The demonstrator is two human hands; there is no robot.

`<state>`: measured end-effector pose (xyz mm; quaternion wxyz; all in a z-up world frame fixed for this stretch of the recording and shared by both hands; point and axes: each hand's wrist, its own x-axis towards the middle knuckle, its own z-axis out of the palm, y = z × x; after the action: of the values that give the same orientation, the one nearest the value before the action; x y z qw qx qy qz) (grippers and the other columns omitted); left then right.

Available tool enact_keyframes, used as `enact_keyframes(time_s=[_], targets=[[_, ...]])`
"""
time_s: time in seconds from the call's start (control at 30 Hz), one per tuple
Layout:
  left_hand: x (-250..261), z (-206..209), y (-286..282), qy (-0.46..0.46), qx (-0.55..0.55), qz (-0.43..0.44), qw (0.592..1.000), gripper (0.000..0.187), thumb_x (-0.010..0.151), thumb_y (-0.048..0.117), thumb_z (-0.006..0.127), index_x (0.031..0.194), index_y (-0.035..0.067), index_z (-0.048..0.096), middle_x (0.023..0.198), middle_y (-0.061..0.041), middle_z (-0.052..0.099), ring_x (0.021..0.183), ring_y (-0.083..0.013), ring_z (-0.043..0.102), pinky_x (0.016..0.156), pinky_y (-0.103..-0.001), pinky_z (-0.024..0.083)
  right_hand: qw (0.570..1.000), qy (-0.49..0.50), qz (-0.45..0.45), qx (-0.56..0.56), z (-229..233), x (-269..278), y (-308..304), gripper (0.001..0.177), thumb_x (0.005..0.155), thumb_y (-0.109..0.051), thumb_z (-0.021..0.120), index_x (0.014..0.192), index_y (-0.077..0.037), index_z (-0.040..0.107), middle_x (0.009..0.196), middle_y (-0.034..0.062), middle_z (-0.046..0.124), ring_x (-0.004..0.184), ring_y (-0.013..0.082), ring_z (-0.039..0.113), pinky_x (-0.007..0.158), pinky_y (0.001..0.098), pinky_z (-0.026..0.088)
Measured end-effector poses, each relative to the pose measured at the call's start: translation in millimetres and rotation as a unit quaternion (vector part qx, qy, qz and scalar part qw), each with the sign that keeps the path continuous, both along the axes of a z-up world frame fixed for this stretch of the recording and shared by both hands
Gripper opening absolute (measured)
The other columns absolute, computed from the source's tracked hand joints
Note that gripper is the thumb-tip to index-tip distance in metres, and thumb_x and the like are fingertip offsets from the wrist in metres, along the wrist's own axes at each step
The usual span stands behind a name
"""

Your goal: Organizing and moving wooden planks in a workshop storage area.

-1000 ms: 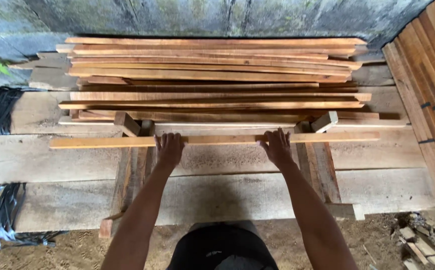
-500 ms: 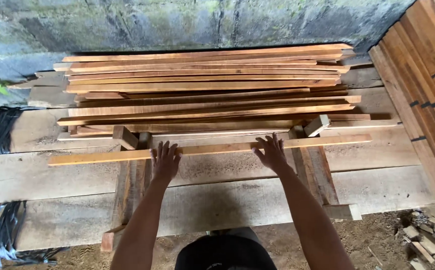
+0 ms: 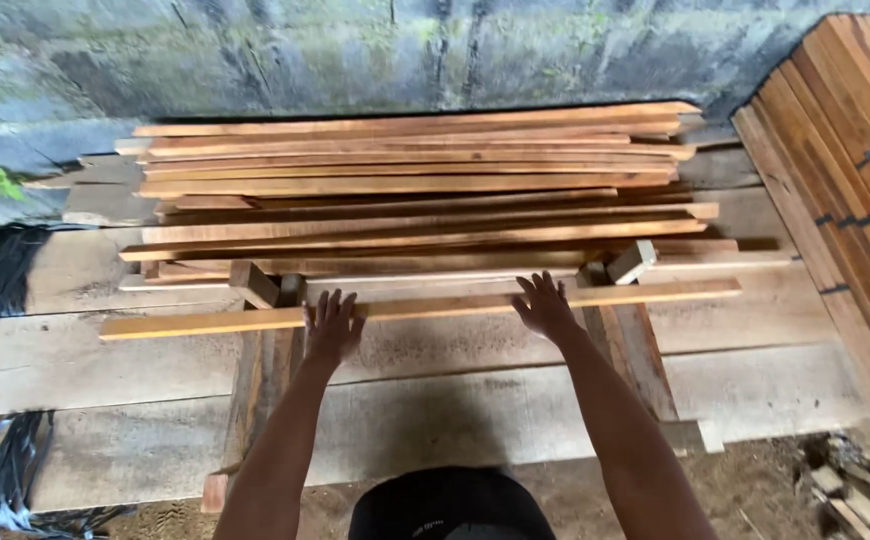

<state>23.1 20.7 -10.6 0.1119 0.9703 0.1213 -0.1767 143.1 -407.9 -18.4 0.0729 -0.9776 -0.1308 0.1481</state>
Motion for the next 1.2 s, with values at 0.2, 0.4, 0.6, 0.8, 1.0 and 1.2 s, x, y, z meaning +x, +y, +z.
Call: enact_keyframes(time_s=[0.2, 0.4, 0.6, 0.8, 1.0, 1.2], targets=[[19.5, -82.0, 33.4, -0.136, -0.013, -0.036, 0.990, 0.045, 0.099, 0.046, 0.043, 0.140, 0.036, 0.058, 0.139, 0.000, 0.061, 0.139, -0.0267, 0.052, 0.124, -0.064, 0.024, 0.998, 0.038, 0.023, -0.042, 32.3, 8.6, 18.3, 0.060, 0.108, -0.061, 0.032, 0.154, -0.025, 0.046, 0.162, 0.0131, 0.043, 0.157, 0.0303, 0.027, 0.128, 0.0575, 0.014], [58.6, -84.2, 59.5, -0.142, -0.081, 0.024, 0.986, 0.031, 0.099, 0.049, 0.045, 0.114, 0.039, 0.071, 0.116, 0.003, 0.075, 0.116, -0.0259, 0.070, 0.110, -0.046, 0.050, 0.987, 0.022, -0.064, 0.146, 1.8, 53.8, 3.3, 0.052, 0.105, -0.054, 0.052, 0.142, -0.017, 0.061, 0.143, 0.0134, 0.060, 0.140, 0.0327, 0.052, 0.119, 0.0513, 0.039], [107.3, -15.0, 59.4, -0.090, -0.078, 0.145, 0.982, 0.057, 0.100, 0.064, 0.039, 0.120, 0.026, 0.076, 0.122, -0.009, 0.075, 0.119, -0.0350, 0.068, 0.099, -0.057, 0.055, 0.978, -0.053, -0.061, 0.192, 43.1, 86.4, 7.2, 0.033, 0.101, -0.040, 0.063, 0.120, -0.015, 0.073, 0.113, 0.0124, 0.072, 0.116, 0.0330, 0.068, 0.100, 0.0493, 0.055], [153.8, -52.7, 93.8, -0.250, -0.018, 0.021, 0.968, 0.024, 0.096, 0.033, 0.056, 0.110, 0.024, 0.074, 0.110, -0.002, 0.070, 0.115, -0.0262, 0.065, 0.092, -0.047, 0.058, 0.983, -0.077, -0.086, 0.144, 37.9, 138.2, 17.5, 0.034, 0.098, -0.036, 0.064, 0.124, -0.015, 0.072, 0.118, 0.0143, 0.071, 0.118, 0.0372, 0.066, 0.100, 0.0533, 0.054], [179.4, -59.2, 111.1, -0.353, 0.036, -0.047, 0.934, 0.035, 0.086, 0.027, 0.070, 0.120, 0.019, 0.067, 0.118, -0.008, 0.063, 0.115, -0.0304, 0.063, 0.094, -0.048, 0.055, 0.950, -0.262, -0.004, 0.173, -14.7, 184.2, 26.3, 0.039, 0.092, -0.029, 0.073, 0.127, -0.012, 0.068, 0.117, 0.0167, 0.068, 0.117, 0.0371, 0.065, 0.104, 0.0523, 0.049], [179.8, -47.3, 99.8, -0.235, 0.073, -0.107, 0.963, 0.054, 0.106, 0.036, 0.048, 0.156, 0.014, 0.049, 0.149, -0.013, 0.057, 0.142, -0.0303, 0.048, 0.121, -0.051, 0.028, 0.943, -0.324, 0.034, 0.074, -36.5, 191.2, 36.6, 0.041, 0.099, -0.044, 0.069, 0.124, -0.012, 0.073, 0.125, 0.0146, 0.069, 0.120, 0.0311, 0.067, 0.114, 0.0478, 0.040]])
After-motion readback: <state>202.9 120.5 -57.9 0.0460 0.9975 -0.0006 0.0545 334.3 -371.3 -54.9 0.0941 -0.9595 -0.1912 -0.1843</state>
